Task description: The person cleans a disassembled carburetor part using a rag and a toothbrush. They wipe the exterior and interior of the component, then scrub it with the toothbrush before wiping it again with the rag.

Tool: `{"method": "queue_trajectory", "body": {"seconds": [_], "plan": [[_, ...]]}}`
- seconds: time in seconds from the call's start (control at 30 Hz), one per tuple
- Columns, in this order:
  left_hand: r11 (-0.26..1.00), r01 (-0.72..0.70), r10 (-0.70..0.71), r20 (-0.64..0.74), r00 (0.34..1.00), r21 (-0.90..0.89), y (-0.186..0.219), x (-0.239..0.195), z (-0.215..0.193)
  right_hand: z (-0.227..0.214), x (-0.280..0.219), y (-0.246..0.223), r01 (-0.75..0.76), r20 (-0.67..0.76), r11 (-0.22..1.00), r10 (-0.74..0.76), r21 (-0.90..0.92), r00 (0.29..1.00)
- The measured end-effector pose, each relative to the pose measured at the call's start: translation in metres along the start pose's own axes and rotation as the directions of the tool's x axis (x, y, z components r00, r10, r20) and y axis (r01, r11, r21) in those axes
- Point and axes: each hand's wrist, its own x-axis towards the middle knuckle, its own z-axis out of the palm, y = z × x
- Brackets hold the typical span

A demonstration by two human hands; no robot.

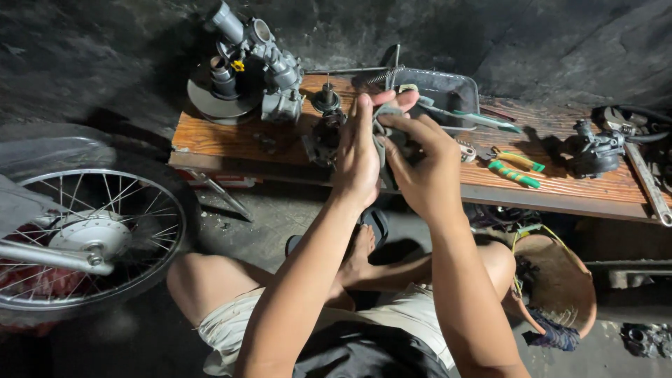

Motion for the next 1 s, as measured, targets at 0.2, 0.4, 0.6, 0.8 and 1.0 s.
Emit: {"method": "queue_trajectory", "body": {"seconds": [0.2,0.4,0.6,0.8,1.0], "plan": [[0.981,-0.077,0.073,0.029,0.997,0.180,-0.014,0.009,-0.020,0.013,0.005,0.018,0.087,-0.061,0.993,-0.093,-0.084,0.994],[0.996,-0.085,0.081,0.178,0.981,0.017,-0.016,0.020,-0.034,0.033,-0.004,0.022,-0.048,-0.192,0.999,0.050,0.012,0.980],[0.979,-0.191,0.179,0.160,0.971,0.068,-0.020,0.018,-0.030,0.050,-0.001,0.060,-0.190,-0.209,0.867,0.314,0.460,0.926],[0.884,-0.098,0.116,0.012,0.993,-0.456,-0.032,0.026,-0.020,0.037,0.012,0.055,-0.150,-0.173,0.650,0.406,0.745,0.897],[0.975,-0.142,0.139,-0.031,0.990,-0.171,-0.041,0.031,-0.013,0.031,0.013,0.067,-0.089,-0.182,0.961,0.140,0.261,0.973]]}}
